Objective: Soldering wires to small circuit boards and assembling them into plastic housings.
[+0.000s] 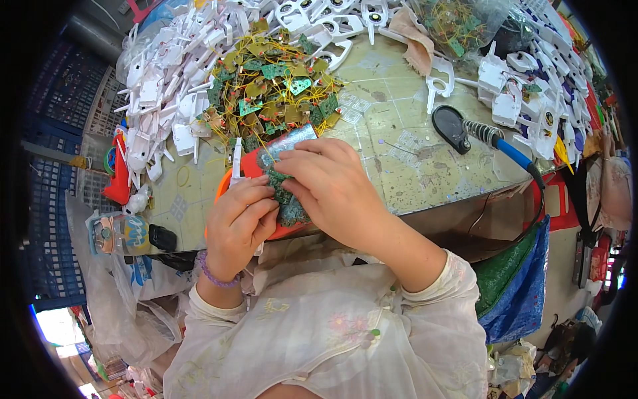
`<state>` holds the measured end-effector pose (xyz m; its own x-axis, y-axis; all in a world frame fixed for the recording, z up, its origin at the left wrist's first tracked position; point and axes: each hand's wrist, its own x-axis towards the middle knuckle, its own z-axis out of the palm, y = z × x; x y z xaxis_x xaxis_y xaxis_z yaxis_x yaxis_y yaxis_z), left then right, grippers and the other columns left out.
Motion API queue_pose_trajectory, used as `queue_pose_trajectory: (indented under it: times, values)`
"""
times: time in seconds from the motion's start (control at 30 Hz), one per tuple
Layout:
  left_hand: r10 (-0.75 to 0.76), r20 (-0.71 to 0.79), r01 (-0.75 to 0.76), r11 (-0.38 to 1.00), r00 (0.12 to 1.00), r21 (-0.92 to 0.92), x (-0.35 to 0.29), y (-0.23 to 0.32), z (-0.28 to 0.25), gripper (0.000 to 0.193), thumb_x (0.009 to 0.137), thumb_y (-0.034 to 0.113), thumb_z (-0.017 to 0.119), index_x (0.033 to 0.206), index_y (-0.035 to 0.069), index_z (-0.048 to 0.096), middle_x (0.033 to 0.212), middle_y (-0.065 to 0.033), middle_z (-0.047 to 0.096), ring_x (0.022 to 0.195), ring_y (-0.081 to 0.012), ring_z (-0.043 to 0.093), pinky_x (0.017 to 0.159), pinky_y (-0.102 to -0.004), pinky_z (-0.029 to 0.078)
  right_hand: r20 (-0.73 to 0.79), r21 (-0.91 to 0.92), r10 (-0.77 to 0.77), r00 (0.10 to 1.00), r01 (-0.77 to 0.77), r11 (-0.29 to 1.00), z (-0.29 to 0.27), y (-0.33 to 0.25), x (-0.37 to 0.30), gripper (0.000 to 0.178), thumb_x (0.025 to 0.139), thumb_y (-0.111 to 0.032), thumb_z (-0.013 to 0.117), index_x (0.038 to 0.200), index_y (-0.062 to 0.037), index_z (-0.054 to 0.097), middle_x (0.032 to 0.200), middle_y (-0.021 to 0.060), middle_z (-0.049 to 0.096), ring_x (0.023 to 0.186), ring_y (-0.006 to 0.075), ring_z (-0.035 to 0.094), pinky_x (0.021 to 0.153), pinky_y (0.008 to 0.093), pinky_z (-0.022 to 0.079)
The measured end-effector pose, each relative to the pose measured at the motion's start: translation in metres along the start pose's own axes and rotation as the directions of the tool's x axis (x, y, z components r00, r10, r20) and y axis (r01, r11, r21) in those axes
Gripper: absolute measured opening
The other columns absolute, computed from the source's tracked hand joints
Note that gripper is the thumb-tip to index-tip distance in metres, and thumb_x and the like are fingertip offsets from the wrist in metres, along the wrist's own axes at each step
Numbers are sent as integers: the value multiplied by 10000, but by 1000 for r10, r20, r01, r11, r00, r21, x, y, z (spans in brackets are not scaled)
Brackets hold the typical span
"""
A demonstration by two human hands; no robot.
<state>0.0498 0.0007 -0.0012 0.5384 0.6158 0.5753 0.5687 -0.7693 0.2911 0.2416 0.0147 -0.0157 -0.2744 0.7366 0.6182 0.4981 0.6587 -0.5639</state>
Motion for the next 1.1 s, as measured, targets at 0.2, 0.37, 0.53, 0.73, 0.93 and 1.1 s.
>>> queue_pose_trajectory:
  times: [0.2, 0.37, 0.53, 0.73, 0.93, 1.1]
  values:
    - [0, -14, -1, 1000, 1000, -26, -2, -3, 1, 193, 681, -15, 724, 845, 12, 625, 949, -86, 631, 965, -279, 644, 772, -359, 543, -517, 257, 235, 823, -113, 960, -13, 23, -38, 202, 789, 66, 645, 940, -43, 566, 954, 106, 583, 886, 219, 571, 822, 335, 460]
    - [29, -22, -29, 999, 999, -22, -1, -3, 2, 195, 678, 3, 732, 838, 20, 621, 939, -69, 616, 965, -257, 643, 741, -339, 546, -892, 280, 325, 314, -182, 943, -71, 63, -76, 315, 836, 36, 640, 1041, -28, 409, 935, 58, 505, 801, 109, 494, 721, 235, 447]
    - [21, -31, -21, 1000, 999, 2, -4, -3, 2, 192, 683, 9, 734, 838, 25, 621, 932, -63, 614, 964, -253, 643, 733, -335, 544, -878, 20, 286, 385, -568, 823, -115, 68, -65, 430, 851, -113, 705, 1193, 11, 474, 765, -7, 495, 654, 63, 437, 612, 201, 405]
    - [13, -37, -13, 1000, 999, 0, -3, -1, 3, 194, 685, 10, 735, 840, 33, 621, 928, -63, 620, 961, -254, 644, 753, -346, 546, -798, -63, 328, 506, -610, 790, -139, 84, -67, 251, 898, -216, 660, 976, 22, 653, 805, 10, 605, 707, 62, 519, 633, 199, 414]
    - [7, -43, -6, 1000, 999, 16, -7, -4, 3, 194, 687, 18, 737, 841, 38, 621, 927, -60, 627, 961, -258, 643, 778, -366, 545, -762, -173, 359, 539, -703, 690, -156, 76, -72, 273, 906, -237, 645, 972, 28, 659, 823, 30, 648, 715, 76, 555, 646, 211, 447]
    - [17, -40, -16, 1000, 999, 16, -3, -2, 2, 202, 681, 24, 742, 843, 37, 621, 928, -61, 629, 962, -258, 643, 791, -380, 542, -915, -337, -182, 360, -437, 834, -193, 17, -107, 194, 910, -142, 625, 998, 29, 602, 778, 84, 603, 693, 146, 575, 541, 247, 458]
